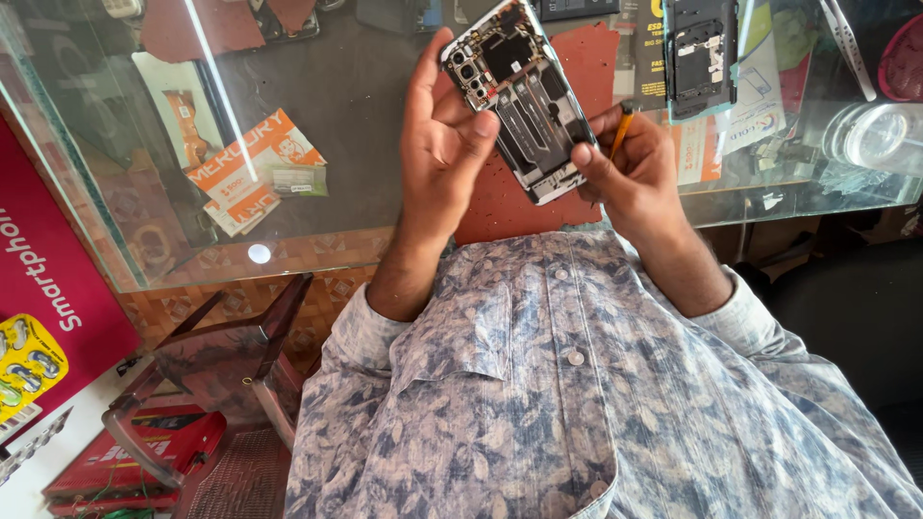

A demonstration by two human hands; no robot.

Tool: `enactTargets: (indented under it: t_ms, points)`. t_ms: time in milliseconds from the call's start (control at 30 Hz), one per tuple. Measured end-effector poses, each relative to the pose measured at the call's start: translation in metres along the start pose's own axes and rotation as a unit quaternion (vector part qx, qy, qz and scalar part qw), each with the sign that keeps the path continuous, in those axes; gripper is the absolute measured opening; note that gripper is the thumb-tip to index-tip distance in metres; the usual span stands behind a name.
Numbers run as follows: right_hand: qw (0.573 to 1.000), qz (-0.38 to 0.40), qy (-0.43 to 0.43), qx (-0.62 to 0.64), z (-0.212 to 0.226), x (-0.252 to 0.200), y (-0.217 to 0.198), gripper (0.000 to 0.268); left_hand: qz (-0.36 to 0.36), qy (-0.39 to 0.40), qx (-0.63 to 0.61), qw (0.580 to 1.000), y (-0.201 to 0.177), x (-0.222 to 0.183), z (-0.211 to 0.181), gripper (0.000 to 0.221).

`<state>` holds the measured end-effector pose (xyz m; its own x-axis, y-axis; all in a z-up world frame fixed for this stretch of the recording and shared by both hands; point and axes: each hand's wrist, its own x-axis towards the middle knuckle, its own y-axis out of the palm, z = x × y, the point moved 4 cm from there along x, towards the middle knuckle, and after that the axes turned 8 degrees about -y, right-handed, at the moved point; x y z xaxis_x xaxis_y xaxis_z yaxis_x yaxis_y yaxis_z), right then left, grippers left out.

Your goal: The person removes the back cover of a smartphone and detaches the battery. They then connect a charging cable to the device to test it. After disconnecting the cable, the person uses tweezers to manipulate internal components and connectors before placing the battery back into the phone chassis.

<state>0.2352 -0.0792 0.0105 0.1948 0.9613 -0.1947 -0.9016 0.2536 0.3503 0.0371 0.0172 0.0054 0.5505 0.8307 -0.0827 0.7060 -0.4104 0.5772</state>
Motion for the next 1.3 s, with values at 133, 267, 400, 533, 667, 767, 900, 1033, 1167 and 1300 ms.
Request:
enactTargets:
  t_ms: [133, 267, 400, 533, 667, 767, 900, 1033, 1167, 1300]
  points:
    - [0.999, 0.032, -0.023, -0.035, 0.003, -0.012, 0.009, 0.02, -0.015, 0.023, 0.06, 0.998, 0.017, -0.002, -0.021, 0.079]
    - [0.999, 0.029, -0.004, 0.038, 0.005, -0.011, 0.01, 0.017, 0.024, 0.014, 0.048, 0.998, 0.015, -0.007, -0.032, 0.075]
    - [0.997, 0.041, -0.012, 0.071, 0.015, -0.013, 0.011, 0.017, 0.083, 0.023, 0.043, 0.995, 0.012, -0.007, -0.038, 0.072]
    - [0.997, 0.036, -0.016, 0.064, 0.024, -0.016, 0.014, 0.019, 0.094, 0.04, 0.07, 0.992, 0.015, -0.009, -0.044, 0.074]
    - [0.998, 0.036, -0.024, 0.055, 0.028, -0.016, 0.016, 0.02, 0.074, 0.048, 0.062, 0.994, 0.019, -0.006, -0.047, 0.075]
    - [0.997, 0.039, -0.025, 0.057, 0.027, -0.016, 0.014, 0.019, 0.093, 0.006, 0.035, 0.995, 0.019, -0.007, -0.047, 0.079]
    - [0.999, 0.034, -0.018, 0.01, 0.02, -0.017, 0.008, 0.02, 0.068, 0.05, 0.07, 0.994, 0.028, -0.011, -0.042, 0.082]
    - [0.996, 0.057, -0.058, -0.038, 0.014, -0.017, 0.007, 0.022, -0.01, 0.067, 0.138, 0.988, 0.036, -0.016, -0.035, 0.08]
    - [0.997, 0.03, -0.056, -0.049, 0.012, -0.017, 0.0, 0.023, -0.018, 0.066, 0.179, 0.981, 0.038, -0.017, -0.034, 0.084]
    - [0.994, 0.022, -0.072, -0.075, 0.014, -0.02, -0.004, 0.025, -0.013, 0.067, 0.177, 0.982, 0.043, -0.02, -0.036, 0.086]
